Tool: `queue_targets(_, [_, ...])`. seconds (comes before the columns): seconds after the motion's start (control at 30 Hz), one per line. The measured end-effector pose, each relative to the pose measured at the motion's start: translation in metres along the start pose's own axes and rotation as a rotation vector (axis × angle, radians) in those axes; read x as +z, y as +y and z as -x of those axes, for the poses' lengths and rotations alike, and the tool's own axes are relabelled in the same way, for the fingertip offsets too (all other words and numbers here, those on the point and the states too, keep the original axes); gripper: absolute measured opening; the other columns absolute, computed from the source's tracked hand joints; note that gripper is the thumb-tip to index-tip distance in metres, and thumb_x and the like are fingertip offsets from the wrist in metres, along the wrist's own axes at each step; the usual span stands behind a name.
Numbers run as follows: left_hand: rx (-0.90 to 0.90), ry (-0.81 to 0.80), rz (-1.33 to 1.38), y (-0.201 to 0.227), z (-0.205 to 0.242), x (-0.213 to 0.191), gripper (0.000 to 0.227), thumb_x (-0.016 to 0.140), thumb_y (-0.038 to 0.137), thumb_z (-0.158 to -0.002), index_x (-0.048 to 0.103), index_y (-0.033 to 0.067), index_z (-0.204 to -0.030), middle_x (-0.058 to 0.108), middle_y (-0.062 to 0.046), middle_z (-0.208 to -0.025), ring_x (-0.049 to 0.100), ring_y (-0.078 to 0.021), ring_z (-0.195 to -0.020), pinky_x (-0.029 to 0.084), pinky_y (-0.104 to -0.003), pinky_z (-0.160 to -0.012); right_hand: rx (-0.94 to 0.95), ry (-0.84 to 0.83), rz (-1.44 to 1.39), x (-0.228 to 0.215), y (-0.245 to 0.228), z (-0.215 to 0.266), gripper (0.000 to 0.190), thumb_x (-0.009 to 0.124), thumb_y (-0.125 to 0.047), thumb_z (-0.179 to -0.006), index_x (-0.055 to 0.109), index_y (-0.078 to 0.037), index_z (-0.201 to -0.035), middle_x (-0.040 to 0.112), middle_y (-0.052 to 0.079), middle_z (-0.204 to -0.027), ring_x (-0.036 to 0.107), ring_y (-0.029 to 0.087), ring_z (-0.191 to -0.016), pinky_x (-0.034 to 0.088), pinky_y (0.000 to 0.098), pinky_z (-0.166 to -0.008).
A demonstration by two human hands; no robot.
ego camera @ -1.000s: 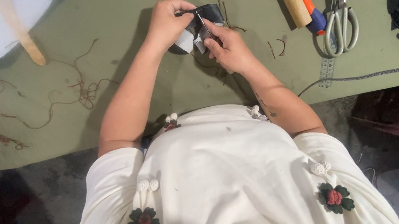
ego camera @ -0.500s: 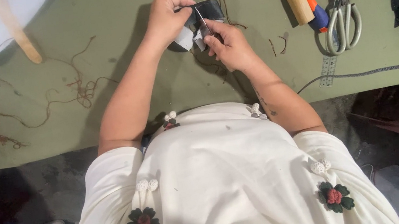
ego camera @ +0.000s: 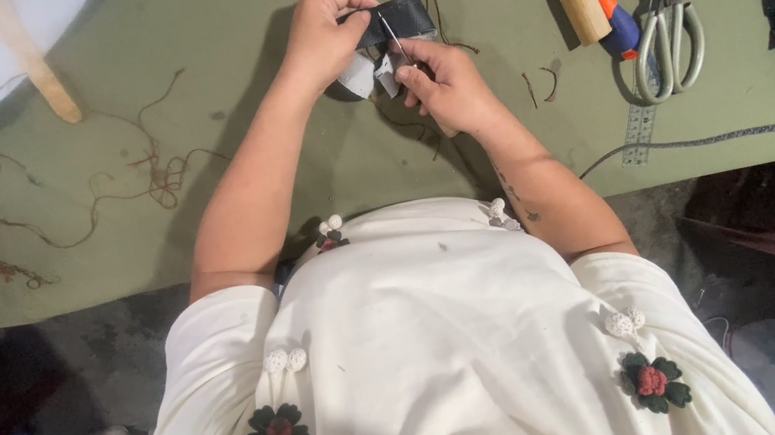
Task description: Using a hand awl to punch holes into small leather strips on a workshop table.
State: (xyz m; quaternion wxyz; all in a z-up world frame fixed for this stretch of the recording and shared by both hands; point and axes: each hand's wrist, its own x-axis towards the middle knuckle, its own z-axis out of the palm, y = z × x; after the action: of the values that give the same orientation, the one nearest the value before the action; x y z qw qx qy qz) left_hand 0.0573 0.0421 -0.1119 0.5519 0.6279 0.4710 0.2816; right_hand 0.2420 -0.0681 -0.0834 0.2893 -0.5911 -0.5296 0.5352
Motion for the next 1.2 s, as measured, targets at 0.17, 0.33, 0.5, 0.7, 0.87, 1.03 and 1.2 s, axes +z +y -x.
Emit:
queue_targets(0.17, [-0.025,-0.014,-0.007,0.013,0.006,-0.002,0.02,0.06,0.006,-0.088,0.076,0.017,-0.093,0.078,0.006,-0.094,0.071,-0.0077,-0.089,0.054,-0.025,-0.082,0.003,0.006,0.004,0.0,-0.005,0.002,0.035,0.054,-0.015,-0.103,0.062,-0.005,-0.136,0.065,0.003,-0.088,0.065,0.011,-0.068,0.06,0.0251,-0.055])
queue_targets(0.33, [-0.024,0.013,-0.079,0.015,0.007,0.001,0.004,0.072,0.023,-0.088,0.073,0.0216,-0.085,0.076,0.011,-0.089,0.07,-0.0074,-0.093,0.052,-0.028,-0.087,-0.065,-0.009,0.034,-0.001,-0.007,0.004,0.035,0.054,-0.017,-0.105,0.063,-0.007,-0.137,0.065,0.004,-0.092,0.064,0.011,-0.068,0.058,0.0253,-0.054])
queue_targets(0.5, [0.078,0.059,-0.224,0.026,0.013,0.006,0.009,0.068,0.022,-0.091,0.071,0.0208,-0.083,0.067,0.009,-0.07,0.056,-0.0081,-0.064,0.046,-0.028,-0.064,-0.057,-0.008,0.034,-0.004,-0.016,0.005,0.028,0.053,-0.015,-0.104,0.066,-0.006,-0.127,0.065,0.004,-0.09,0.064,0.011,-0.066,0.056,0.0249,-0.053])
queue_targets(0.7, [0.014,0.08,-0.324,0.037,0.013,0.011,0.009,0.068,0.025,-0.091,0.075,0.021,-0.087,0.068,0.01,-0.069,0.052,-0.0083,-0.053,0.045,-0.03,-0.056,0.007,0.0,0.011,-0.004,-0.014,0.004,0.026,0.053,-0.018,-0.103,0.067,-0.009,-0.123,0.065,0.002,-0.09,0.066,0.011,-0.068,0.057,0.0252,-0.052])
queue_targets(0.87, [-0.011,0.102,-0.354,0.039,0.017,0.013,0.012,0.069,0.029,-0.09,0.079,0.022,-0.09,0.063,0.009,-0.056,0.05,-0.0089,-0.047,0.045,-0.029,-0.055,0.002,0.001,0.013,-0.003,-0.01,0.006,0.013,0.052,-0.014,-0.102,0.065,-0.01,-0.103,0.062,0.001,-0.086,0.066,0.011,-0.069,0.055,0.0252,-0.053])
queue_targets(1.03, [0.133,0.075,-0.386,0.044,0.021,0.013,0.016,0.067,0.017,-0.094,0.079,0.0117,-0.104,0.078,-0.012,-0.094,0.074,-0.036,-0.093,0.061,-0.043,-0.08,-0.129,0.108,-0.079,0.001,0.008,0.005,0.037,0.06,-0.004,-0.1,0.06,0.009,-0.135,0.064,0.027,-0.095,0.074,0.026,-0.064,0.061,0.0318,-0.042])
queue_targets(1.2, [0.244,0.009,-0.598,0.043,0.012,0.016,0.014,0.062,0.017,-0.094,0.073,0.0103,-0.095,0.074,-0.015,-0.082,0.072,-0.0411,-0.081,0.059,-0.051,-0.072,-0.125,0.114,-0.072,-0.001,0.01,0.011,0.036,0.059,-0.004,-0.1,0.061,0.011,-0.133,0.064,0.027,-0.096,0.074,0.026,-0.064,0.061,0.032,-0.044])
